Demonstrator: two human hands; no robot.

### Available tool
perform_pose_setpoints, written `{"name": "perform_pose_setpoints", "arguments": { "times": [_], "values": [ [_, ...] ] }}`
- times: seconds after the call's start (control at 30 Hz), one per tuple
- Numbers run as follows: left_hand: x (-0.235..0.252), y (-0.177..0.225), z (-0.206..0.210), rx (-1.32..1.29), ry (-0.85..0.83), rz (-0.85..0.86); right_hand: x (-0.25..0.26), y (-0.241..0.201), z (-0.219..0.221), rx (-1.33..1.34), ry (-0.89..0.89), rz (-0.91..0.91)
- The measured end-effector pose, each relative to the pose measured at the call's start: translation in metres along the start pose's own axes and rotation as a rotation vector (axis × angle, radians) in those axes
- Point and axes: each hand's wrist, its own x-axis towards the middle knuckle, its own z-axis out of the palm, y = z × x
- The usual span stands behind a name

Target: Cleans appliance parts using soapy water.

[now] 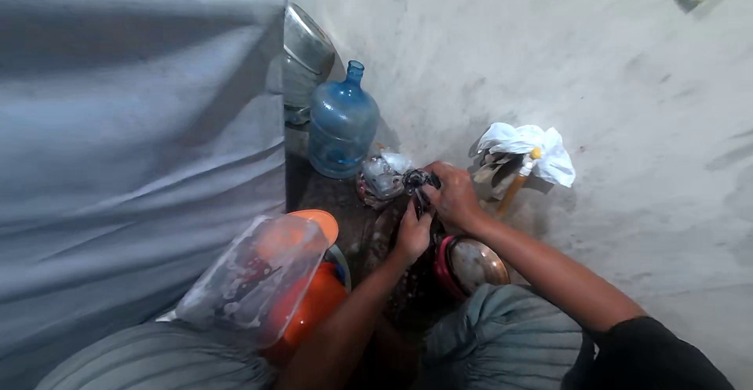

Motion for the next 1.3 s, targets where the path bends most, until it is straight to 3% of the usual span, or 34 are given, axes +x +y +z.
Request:
{"name": "perform_pose_setpoints", "arguments": {
  "times": [0.17,0.3,0.47,0.63,0.77,0.97,1.07,1.13,1.2,1.3],
  "values": [
    [0.0,0.013,-0.006,0.012,0.151,-0.076,-0.011,-0.009,0.006,-0.039,-0.193,0.14],
    [0.009,0.01,-0.02,-0.172,0.151,-0.064,-0.009,-0.008,0.005,0.017,-0.386,0.219],
    [0.012,0.004,-0.015,-0.501,0.253,-0.06,-0.009,-0.004,0.011,0.223,-0.29,0.133],
    [0.02,0.009,-0.016,-0.488,0.313,-0.129,-0.01,-0.005,0.023,0.177,-0.408,0.182],
    [0.022,0.016,-0.024,-0.497,0.378,-0.17,-0.008,-0.008,0.022,-0.014,-0.441,0.128],
    [0.02,0.023,-0.039,-0.324,0.378,-0.087,-0.009,-0.005,0.032,-0.394,-0.424,-0.194],
    [0.022,0.021,-0.036,-0.302,0.377,-0.073,-0.005,-0.001,0.037,-0.463,-0.455,-0.257],
    [0.023,0.021,-0.034,-0.319,0.36,-0.058,-0.003,0.003,0.033,-0.363,-0.455,-0.167],
    [0.023,0.024,-0.034,-0.335,0.348,-0.033,-0.001,0.007,0.024,-0.121,-0.415,0.085],
    [0.019,0.031,-0.034,-0.363,0.341,-0.009,0.001,0.02,0.01,0.079,-0.199,0.305]
  ]
}}
